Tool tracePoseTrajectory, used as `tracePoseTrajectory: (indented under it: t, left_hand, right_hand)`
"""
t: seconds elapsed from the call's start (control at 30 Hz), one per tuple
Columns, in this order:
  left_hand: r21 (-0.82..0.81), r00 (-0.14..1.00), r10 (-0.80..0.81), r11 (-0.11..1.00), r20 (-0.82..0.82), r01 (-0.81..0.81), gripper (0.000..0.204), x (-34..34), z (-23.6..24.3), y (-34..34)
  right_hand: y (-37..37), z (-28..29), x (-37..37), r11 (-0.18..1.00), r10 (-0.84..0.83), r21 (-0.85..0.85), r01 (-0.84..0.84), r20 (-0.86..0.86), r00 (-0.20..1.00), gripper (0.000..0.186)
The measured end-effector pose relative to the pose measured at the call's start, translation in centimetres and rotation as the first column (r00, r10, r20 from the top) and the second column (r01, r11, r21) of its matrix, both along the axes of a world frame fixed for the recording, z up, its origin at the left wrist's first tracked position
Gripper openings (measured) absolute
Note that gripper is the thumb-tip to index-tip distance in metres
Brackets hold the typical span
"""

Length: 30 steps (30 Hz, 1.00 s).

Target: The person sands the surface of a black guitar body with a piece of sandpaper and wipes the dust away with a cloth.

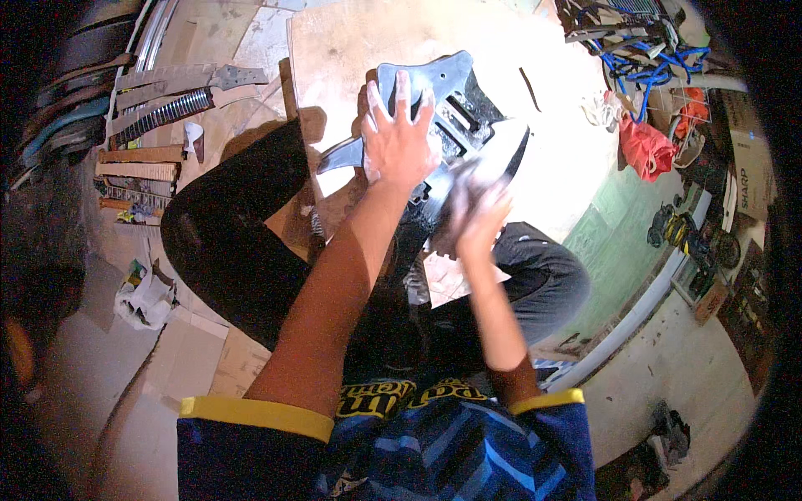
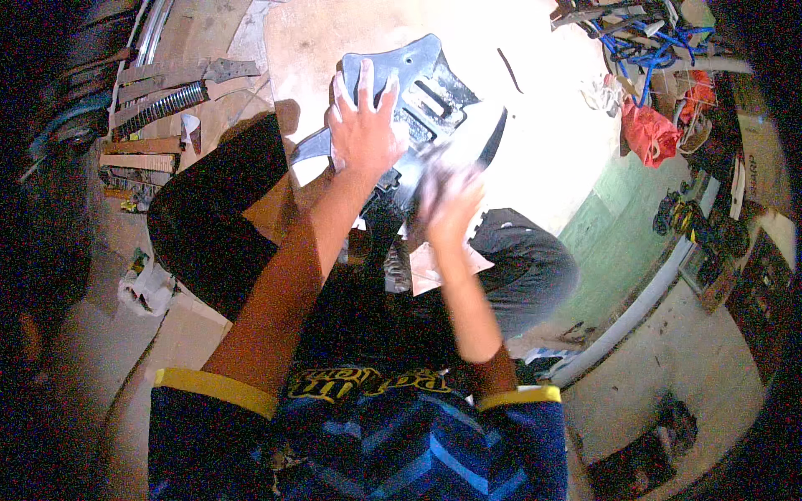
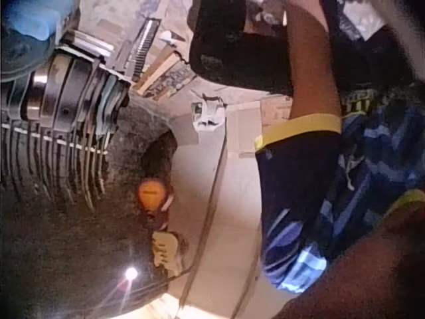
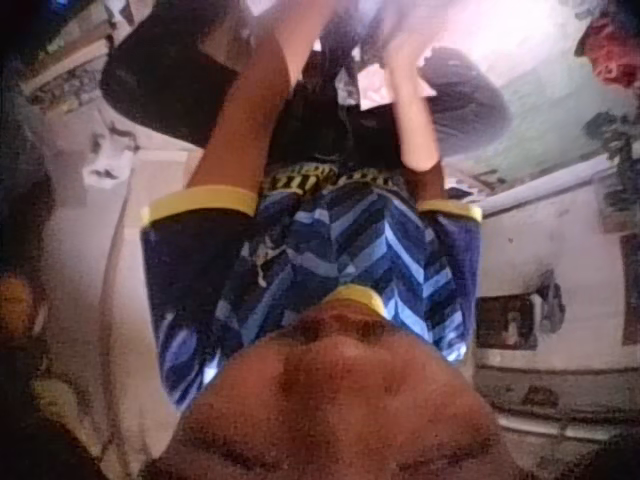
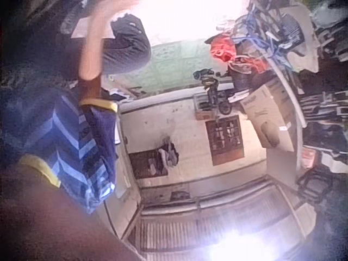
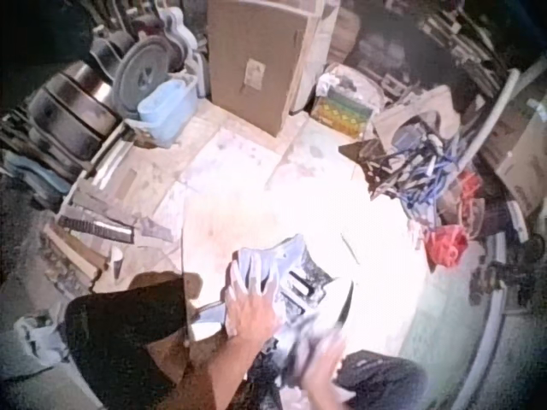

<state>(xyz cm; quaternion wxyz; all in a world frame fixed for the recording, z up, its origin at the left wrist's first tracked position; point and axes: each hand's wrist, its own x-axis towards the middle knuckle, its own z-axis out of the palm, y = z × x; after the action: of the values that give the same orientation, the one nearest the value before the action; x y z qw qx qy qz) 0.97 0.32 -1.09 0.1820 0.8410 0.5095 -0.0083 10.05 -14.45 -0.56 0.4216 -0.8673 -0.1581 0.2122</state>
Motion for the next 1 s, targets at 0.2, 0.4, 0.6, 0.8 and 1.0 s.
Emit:
tracePoseTrajectory:
  t: [0.2,0.4,0.6,0.8,1.0]
  left_hand:
    - [0.010,1.000,-0.004,1.000,0.014,0.004,0.086,-0.1,0.1,-0.5]
    - [0.011,1.000,-0.013,1.000,0.007,0.013,0.085,0.0,0.3,-0.6]
    - [0.026,1.000,0.008,1.000,0.010,-0.008,0.087,-0.5,-0.3,-0.7]
    - [0.032,0.999,-0.027,0.999,0.037,0.026,0.087,0.7,0.7,-0.6]
    - [0.220,0.985,-0.116,0.972,0.130,0.086,0.079,0.3,-1.8,0.0]
  right_hand:
    - [0.2,-0.7,4.1,0.952,0.273,-0.162,-0.258,0.076,0.959,0.035]
    - [1.0,-1.6,6.2,0.958,0.191,-0.249,-0.145,0.172,0.967,0.045]
    - [-0.8,1.7,1.0,0.831,0.557,-0.254,-0.496,0.352,0.752,0.028]
    - [6.8,0.3,21.6,0.949,0.309,-0.112,-0.293,0.500,0.809,0.045]
    - [0.8,9.8,15.9,0.956,-0.071,0.288,0.057,0.039,0.997,0.066]
